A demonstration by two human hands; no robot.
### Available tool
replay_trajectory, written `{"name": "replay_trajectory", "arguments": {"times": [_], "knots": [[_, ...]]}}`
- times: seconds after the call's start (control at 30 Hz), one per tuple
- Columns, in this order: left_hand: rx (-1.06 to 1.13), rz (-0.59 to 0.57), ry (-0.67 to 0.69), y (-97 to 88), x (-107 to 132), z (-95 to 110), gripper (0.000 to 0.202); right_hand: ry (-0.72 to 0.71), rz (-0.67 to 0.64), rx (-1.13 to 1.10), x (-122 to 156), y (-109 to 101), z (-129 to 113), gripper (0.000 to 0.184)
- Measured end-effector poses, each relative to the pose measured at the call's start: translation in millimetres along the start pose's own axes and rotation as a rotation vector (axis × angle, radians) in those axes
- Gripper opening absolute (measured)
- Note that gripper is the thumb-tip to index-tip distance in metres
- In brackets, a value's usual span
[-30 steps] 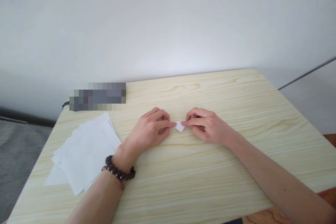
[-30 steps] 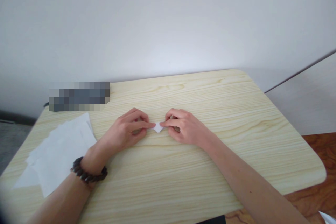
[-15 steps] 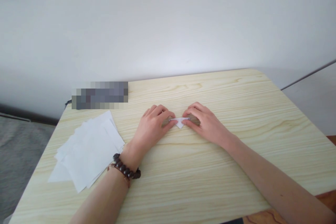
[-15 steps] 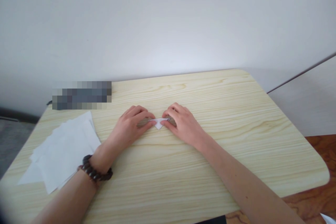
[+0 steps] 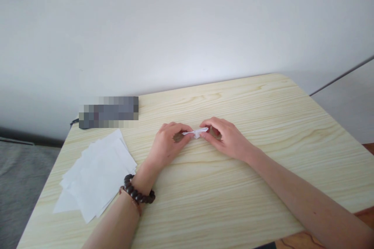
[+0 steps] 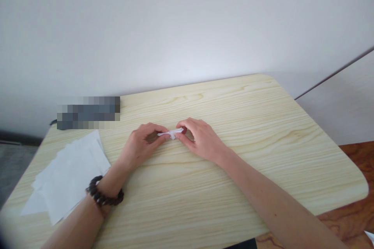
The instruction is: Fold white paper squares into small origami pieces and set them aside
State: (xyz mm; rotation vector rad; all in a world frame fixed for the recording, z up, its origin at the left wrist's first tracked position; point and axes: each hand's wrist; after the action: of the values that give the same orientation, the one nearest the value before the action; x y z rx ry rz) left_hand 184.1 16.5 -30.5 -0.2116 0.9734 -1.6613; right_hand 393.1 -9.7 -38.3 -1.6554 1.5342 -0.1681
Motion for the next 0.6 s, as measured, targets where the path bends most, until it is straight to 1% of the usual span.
{"name": "replay_trajectory", "arguments": {"times": [0.1, 0.17, 0.33, 0.4, 0.5, 0.6], "knots": [[0.032, -0.051, 0.011, -2.5, -1.0, 3.1, 0.012, -0.044, -0.033, -0.007, -0.4, 0.8, -1.7, 0.015], [0.051, -0.075, 0.022, -2.9, -1.5, 4.2, 0.012, -0.049, -0.033, -0.013, -0.7, 1.7, -2.1, 0.019], [0.057, -0.013, 0.038, 1.3, -1.4, 6.7, 0.014, -0.053, -0.067, -0.025, -2.3, 0.4, -1.1, 0.023], [0.08, -0.019, 0.036, 3.0, -1.1, 7.4, 0.014, -0.035, -0.077, -0.064, -3.5, -1.4, -0.4, 0.023], [0.146, 0.011, -0.074, 3.0, -0.9, 6.9, 0.014, 0.022, -0.06, -0.141, -4.8, -4.4, 0.4, 0.025], [0.206, -0.012, -0.173, 0.8, -1.2, 5.5, 0.02, 0.11, -0.015, -0.205, -4.6, -6.0, 0.6, 0.023]]}}
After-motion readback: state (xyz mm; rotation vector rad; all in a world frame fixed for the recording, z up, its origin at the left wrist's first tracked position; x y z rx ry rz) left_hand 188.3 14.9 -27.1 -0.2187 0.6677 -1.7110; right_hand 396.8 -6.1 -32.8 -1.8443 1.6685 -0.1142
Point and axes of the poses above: each hand's wrist, its own x-axis away from the middle knuckle, its own y-axis out of the palm, z = x × y, and after that the axes turned 9 degrees about z, right-handed
